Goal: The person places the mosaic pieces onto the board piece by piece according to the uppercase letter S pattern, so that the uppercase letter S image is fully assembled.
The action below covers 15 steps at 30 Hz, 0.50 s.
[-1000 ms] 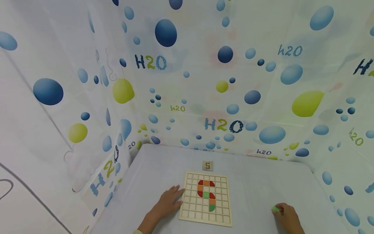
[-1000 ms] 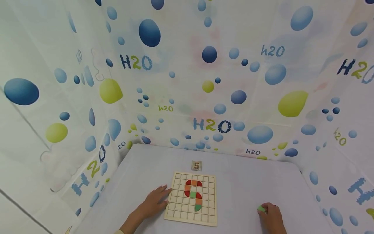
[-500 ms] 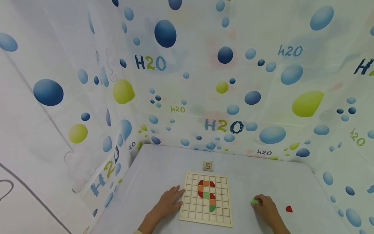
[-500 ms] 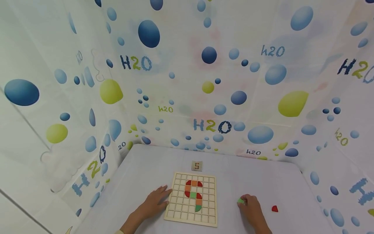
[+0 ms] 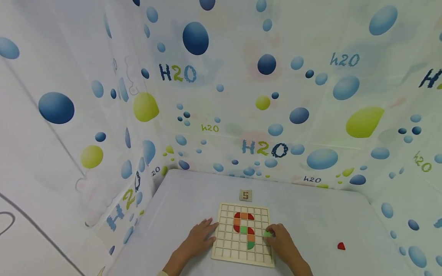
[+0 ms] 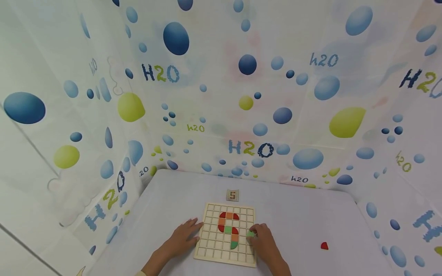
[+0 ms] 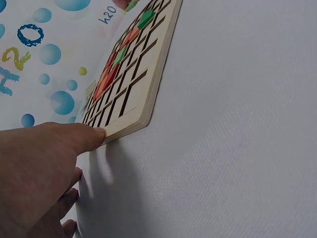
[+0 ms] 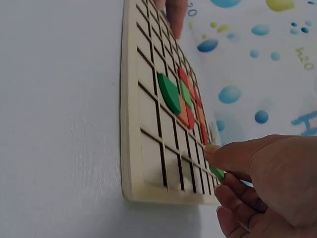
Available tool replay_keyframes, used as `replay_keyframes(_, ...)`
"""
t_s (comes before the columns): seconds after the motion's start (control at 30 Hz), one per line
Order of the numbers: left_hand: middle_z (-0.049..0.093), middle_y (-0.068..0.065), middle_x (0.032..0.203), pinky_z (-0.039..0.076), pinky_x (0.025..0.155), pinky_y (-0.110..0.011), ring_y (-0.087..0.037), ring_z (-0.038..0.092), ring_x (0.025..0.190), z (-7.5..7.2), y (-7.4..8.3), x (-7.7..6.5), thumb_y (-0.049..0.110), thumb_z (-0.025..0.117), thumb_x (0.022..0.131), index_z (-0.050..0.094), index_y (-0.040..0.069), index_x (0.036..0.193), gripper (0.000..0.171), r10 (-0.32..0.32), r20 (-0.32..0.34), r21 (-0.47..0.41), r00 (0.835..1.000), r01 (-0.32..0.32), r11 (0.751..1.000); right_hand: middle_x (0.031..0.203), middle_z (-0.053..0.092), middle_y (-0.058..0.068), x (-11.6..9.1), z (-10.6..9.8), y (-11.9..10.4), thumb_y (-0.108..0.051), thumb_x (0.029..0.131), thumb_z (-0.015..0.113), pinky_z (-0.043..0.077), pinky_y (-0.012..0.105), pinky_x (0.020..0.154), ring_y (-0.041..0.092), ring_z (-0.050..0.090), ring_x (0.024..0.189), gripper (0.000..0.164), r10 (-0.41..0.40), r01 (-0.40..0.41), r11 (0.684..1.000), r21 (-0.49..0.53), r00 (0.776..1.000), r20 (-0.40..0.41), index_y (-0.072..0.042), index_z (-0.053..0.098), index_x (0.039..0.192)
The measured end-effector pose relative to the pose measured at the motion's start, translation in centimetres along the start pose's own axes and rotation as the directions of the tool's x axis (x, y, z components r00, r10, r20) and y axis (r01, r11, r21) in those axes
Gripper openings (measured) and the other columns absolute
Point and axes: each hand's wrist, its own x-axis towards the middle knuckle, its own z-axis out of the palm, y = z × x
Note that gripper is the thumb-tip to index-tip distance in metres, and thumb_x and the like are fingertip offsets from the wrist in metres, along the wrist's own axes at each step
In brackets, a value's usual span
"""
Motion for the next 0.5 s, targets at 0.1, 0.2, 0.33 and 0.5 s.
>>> replay_keyframes(0.1, 0.046, -0.021, 0.163, 0.031, 0.121, -0.070, -0.046, 0.039, 0.152, 0.1, -0.1, -0.1, 0.030, 0.067, 0.102, 0.055, 0.012, 0.153, 0.055, 0.005, -0.011, 0.006, 1.000, -0.005, 1.000, 0.104, 0.058, 0.004, -0.2, 0.7, -1.1, -0.008, 0.091, 0.081, 0.058, 0.042, 0.088, 0.018, 0.060, 0.100, 0.021, -0.101, 0.100, 0.994, 0.039, 0.994, 0.041, -0.006, 0.069, 0.108)
replay_keyframes(0.2, 0.046, -0.020, 0.163, 0.031, 0.121, -0.070, -0.046, 0.040, 0.152, 0.2, -0.3, -0.1, 0.029, 0.067, 0.102, 0.055, 0.014, 0.154, 0.055, 0.011, -0.021, 0.012, 1.000, -0.011, 1.000, 0.103, 0.059, 0.004, -0.5, 1.3, -2.1, -0.009, 0.091, 0.081, 0.058, 0.039, 0.084, 0.017, 0.059, 0.097, 0.021, -0.201, 0.198, 0.979, 0.046, 0.976, 0.084, -0.006, 0.069, 0.108)
replay_keyframes(0.33, 0.047, -0.020, 0.162, 0.032, 0.121, -0.070, -0.046, 0.040, 0.151, 0.4, -0.4, -0.1, 0.028, 0.068, 0.102, 0.055, 0.014, 0.154, 0.055, 0.018, -0.026, 0.011, 1.000, -0.018, 1.000, 0.100, 0.058, -0.001, -0.7, 2.5, -3.0, -0.015, 0.092, 0.082, 0.049, 0.040, 0.080, 0.012, 0.055, 0.088, 0.020, -0.266, 0.270, 0.963, -0.018, 0.955, 0.134, -0.010, 0.070, 0.107)
replay_keyframes(0.5, 0.047, -0.020, 0.162, 0.032, 0.121, -0.070, -0.046, 0.040, 0.151, 0.4, -0.4, 0.0, 0.029, 0.067, 0.102, 0.055, 0.014, 0.153, 0.055, 0.023, -0.026, 0.015, 0.999, -0.022, 1.000, 0.095, 0.055, -0.008, -0.9, 3.6, -3.4, -0.023, 0.089, 0.086, 0.040, 0.042, 0.076, 0.006, 0.050, 0.083, 0.022, -0.297, 0.315, 0.943, -0.106, 0.941, 0.160, -0.017, 0.070, 0.102)
